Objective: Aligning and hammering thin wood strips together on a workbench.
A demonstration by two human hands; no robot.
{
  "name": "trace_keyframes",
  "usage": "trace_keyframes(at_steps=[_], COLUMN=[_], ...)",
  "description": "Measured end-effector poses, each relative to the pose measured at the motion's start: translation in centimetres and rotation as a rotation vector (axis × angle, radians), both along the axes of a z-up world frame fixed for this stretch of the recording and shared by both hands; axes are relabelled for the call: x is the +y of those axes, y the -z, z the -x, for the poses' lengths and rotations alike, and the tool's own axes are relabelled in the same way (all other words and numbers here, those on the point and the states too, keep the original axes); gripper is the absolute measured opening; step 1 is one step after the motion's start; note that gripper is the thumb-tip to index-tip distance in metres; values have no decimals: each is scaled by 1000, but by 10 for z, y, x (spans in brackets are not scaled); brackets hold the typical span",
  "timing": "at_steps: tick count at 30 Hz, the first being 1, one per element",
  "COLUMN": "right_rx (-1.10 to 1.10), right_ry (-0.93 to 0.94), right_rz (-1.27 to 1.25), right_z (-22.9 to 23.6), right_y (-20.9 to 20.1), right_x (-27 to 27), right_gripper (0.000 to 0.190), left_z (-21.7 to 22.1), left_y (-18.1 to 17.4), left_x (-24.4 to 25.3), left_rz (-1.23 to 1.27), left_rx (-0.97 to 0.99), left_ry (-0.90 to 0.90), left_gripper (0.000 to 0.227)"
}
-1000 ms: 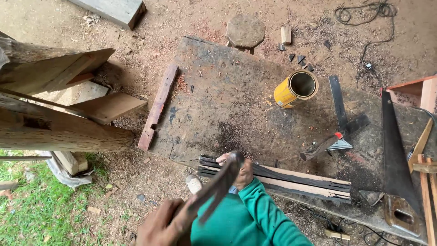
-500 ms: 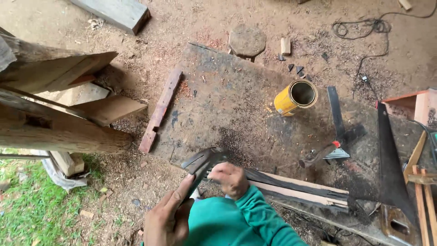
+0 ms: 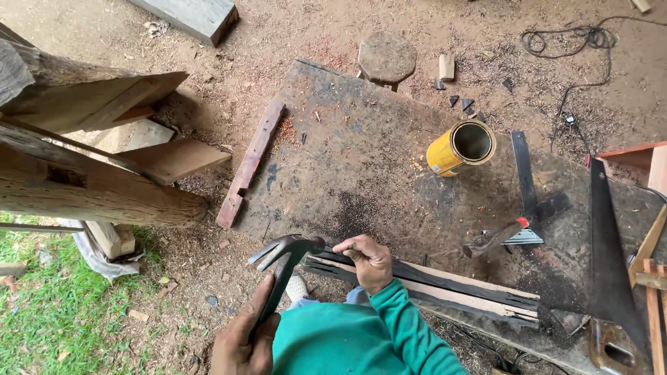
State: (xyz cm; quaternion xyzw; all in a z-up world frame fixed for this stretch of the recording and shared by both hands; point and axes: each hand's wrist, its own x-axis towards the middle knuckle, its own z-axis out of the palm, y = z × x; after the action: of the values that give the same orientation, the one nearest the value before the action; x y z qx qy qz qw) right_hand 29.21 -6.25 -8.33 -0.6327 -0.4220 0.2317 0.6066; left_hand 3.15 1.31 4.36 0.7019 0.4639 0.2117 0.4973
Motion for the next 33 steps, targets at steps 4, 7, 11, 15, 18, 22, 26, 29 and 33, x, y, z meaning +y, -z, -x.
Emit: trace_keyframes(at_steps=[4,7,11,15,18,22,26,29,33], right_rx=[4,-15,-51,16,117,59,316,317,-87], right_ry=[-12,3,30,6,-15,-4,-34,-65,-11], right_rz=[-45,-12,-10,-40,13,29,21,-17,43], right_z=[2,3,2,2,4,-1,7,-1,1], right_y=[3,5,19,30,13,12,41,42,4], right_x=[3,2,0,-4,-5,1,-14,-12,-1], right_gripper=[10,11,14,20,28,28,22,23,23], left_z=[-4,-4,-4,-11,-38,-35,-21,-27,-20], left_y=[-3,-4,-20,-34,-57,-52,-39,-30,-18], left_x=[-3,-2,-3,-4,10,17,1,9,21], left_rz=[6,-18,-81,-306,-386,-303,-429,-419,-235], left_rx=[12,11,75,95,249,437,169,194,262], left_ry=[-8,11,85,234,428,542,426,395,297], left_gripper=[62,62,64,62,69,77,74,74,75])
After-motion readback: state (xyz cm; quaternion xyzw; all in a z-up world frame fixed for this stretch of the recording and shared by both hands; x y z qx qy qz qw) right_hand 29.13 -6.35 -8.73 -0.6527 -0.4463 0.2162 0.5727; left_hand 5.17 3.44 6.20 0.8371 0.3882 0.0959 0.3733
